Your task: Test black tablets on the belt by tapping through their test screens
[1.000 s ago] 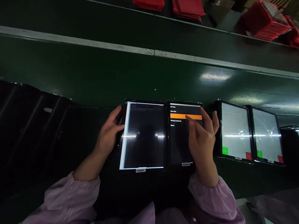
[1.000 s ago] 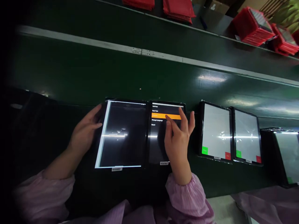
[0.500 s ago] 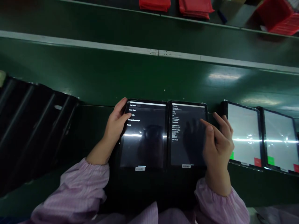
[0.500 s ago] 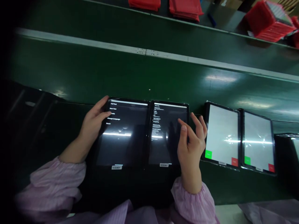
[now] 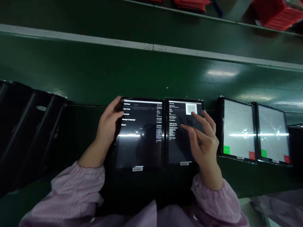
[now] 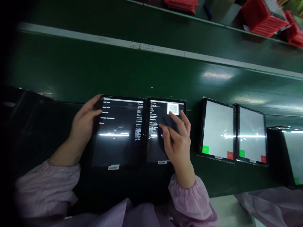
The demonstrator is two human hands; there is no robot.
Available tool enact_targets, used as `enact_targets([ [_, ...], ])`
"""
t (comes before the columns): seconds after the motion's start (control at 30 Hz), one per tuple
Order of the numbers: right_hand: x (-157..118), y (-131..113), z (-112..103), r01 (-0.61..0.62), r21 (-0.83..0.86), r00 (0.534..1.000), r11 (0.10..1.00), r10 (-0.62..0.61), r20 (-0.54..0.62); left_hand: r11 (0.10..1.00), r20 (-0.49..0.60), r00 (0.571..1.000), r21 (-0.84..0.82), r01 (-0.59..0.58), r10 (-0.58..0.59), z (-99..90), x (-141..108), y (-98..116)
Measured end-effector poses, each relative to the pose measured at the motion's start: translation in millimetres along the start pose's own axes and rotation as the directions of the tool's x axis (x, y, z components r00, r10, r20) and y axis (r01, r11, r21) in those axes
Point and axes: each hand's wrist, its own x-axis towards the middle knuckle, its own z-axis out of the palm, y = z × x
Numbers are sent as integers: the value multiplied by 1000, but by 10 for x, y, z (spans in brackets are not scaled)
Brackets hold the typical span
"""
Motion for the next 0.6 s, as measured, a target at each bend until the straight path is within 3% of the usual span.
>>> enact_targets([
  [0.2, -46, -206, 145, 154, 53, 976, 987, -161, 150, 1000, 22, 1000, 0, 9, -9, -14, 10, -15],
  [0.27, -46, -213, 143, 168, 42, 974, 985, -172, 144, 1000, 33, 999, 7, 2, -2, -15, 10, -22],
  [0.47, -22, -34, 9, -25, -82, 998, 996, 20, -63, 998, 67, 997, -36, -42, 44, -26, 12, -41],
  [0.6, -18, -19, -7, -39, -56, 998, 998, 35, -57, 999, 101, 994, -23, -35, 37, -43, 27, -47],
])
